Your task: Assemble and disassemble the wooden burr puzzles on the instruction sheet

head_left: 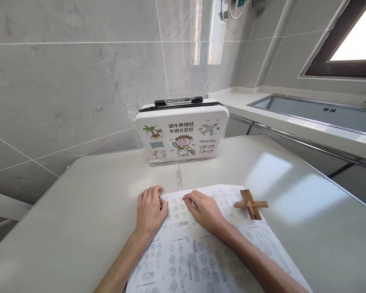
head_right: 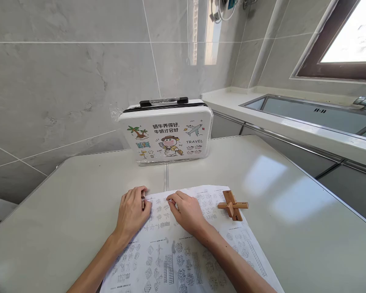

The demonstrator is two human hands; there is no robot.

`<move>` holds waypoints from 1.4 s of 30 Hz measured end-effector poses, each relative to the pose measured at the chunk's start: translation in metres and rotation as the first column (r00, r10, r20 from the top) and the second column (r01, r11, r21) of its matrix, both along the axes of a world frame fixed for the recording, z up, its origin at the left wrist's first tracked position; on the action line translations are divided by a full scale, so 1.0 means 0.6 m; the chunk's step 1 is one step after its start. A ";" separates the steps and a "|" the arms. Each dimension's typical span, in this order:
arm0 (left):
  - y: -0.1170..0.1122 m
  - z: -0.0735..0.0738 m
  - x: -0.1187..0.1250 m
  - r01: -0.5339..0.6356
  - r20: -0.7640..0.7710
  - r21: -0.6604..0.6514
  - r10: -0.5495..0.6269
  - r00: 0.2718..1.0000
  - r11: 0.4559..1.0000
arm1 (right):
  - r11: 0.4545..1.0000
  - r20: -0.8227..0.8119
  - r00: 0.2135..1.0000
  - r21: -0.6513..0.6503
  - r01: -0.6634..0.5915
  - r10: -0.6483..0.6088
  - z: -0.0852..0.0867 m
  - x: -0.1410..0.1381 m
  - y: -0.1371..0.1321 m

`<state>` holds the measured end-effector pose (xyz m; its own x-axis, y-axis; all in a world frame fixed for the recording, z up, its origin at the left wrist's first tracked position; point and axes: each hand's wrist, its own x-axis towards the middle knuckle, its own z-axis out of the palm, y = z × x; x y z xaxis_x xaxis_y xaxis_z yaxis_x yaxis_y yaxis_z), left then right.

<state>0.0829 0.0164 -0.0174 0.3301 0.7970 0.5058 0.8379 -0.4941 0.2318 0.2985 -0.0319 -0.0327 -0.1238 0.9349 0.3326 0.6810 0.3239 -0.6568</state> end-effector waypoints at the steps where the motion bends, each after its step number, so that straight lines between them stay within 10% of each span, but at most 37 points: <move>1: 0.000 0.000 -0.001 -0.006 -0.013 0.015 0.006 1.000 1.000 | 1.000 -0.003 1.000 0.001 -0.001 0.001 0.000 0.000 0.000; 14: -0.049 0.017 0.039 0.365 0.125 -0.143 -0.350 0.929 0.920 | 1.000 -0.015 1.000 -0.006 0.007 -0.007 0.000 -0.001 -0.001; 28: -0.049 -0.010 0.043 0.248 0.160 -0.261 -0.211 0.964 0.933 | 1.000 -0.035 0.999 0.002 0.000 0.000 -0.004 0.000 0.000; 42: -0.054 -0.007 0.046 0.430 0.185 -0.247 -0.394 0.900 0.868 | 1.000 0.006 1.000 -0.025 0.003 -0.003 -0.003 -0.001 0.002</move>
